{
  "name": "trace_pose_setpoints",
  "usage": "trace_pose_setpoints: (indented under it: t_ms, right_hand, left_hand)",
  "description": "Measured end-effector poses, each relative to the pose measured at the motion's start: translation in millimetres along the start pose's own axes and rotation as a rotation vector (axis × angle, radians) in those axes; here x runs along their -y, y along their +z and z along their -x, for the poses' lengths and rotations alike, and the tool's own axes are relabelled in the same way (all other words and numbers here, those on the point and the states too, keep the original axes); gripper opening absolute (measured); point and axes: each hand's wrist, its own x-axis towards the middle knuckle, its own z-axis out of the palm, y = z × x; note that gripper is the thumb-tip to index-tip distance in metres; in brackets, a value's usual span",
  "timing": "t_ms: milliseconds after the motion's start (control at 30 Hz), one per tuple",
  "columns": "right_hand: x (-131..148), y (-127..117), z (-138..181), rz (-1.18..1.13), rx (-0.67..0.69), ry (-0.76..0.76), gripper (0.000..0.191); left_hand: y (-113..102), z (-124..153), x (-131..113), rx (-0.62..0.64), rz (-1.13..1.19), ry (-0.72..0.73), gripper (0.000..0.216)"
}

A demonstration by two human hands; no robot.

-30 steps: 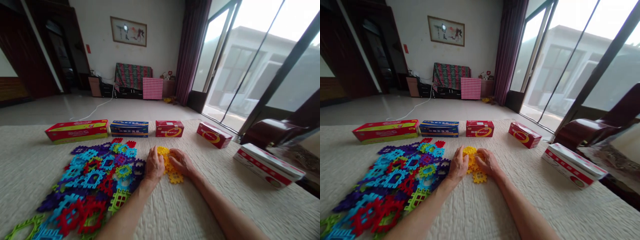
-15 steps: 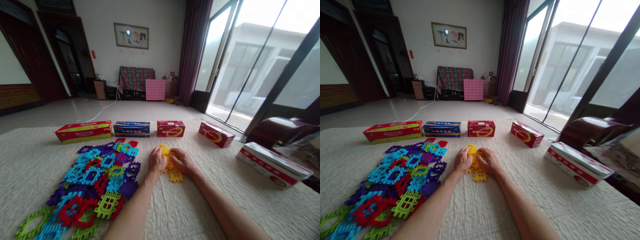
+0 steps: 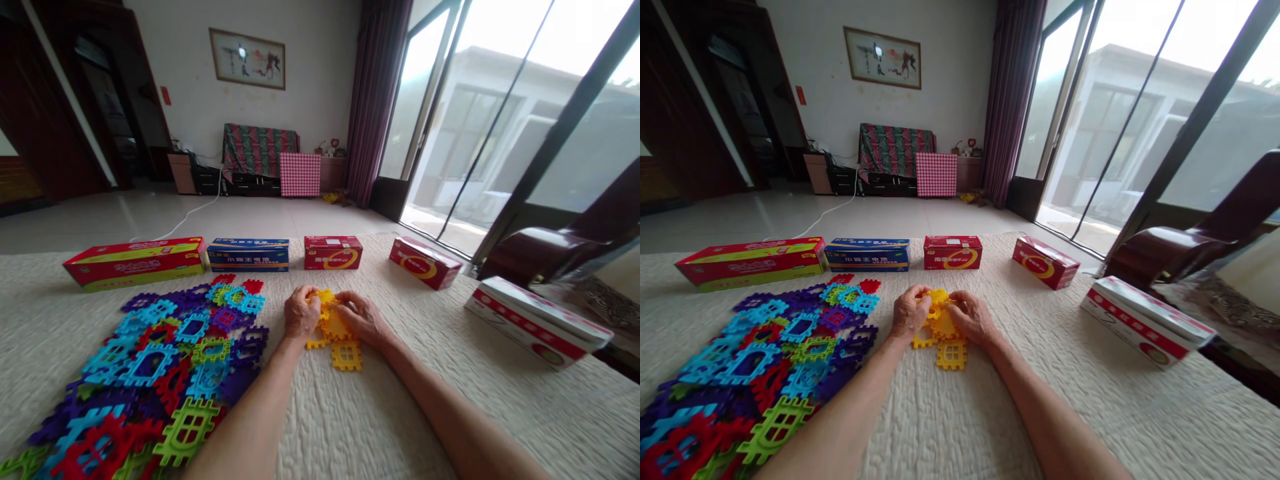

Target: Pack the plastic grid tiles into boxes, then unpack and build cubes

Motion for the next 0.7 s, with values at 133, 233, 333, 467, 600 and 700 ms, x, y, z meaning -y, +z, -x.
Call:
trace_pose_setpoints:
  t_ms: [133,233,333,467,600,700]
  right_hand:
    - [0,-1,-1,-0.048,-0.011,0.02,0.03]
    - [-4,-2,-3,-0.087,-0.019,-0.007,0.029]
    - [-8,-2,-3,-0.093,-0.018,-0.038,0.026]
    - [-10,-2,-3,-0.067,-0.029,-0.013,0.03]
    - [-17,-2,-4,-0.026,-0.034,-0.013,0.035]
    - [-20,-5,-5,-0.015,-0.019,-0.057,0.037]
  left_hand:
    - [-2,-5,1,-0.076,0.1,-0.134,0.023]
    - [-3,-7,3,-0.06,0.107,-0.198,0.029]
    - [-3,-7,4,-0.026,0.081,-0.188,0.031]
    - [-4,-6,2,0.029,-0.009,-0.067,0.026]
    - [-3,-7,5,-0.048,0.006,-0.083,0.027]
    - [-1,-8,10,-0.122,0.081,-0.153,0.029]
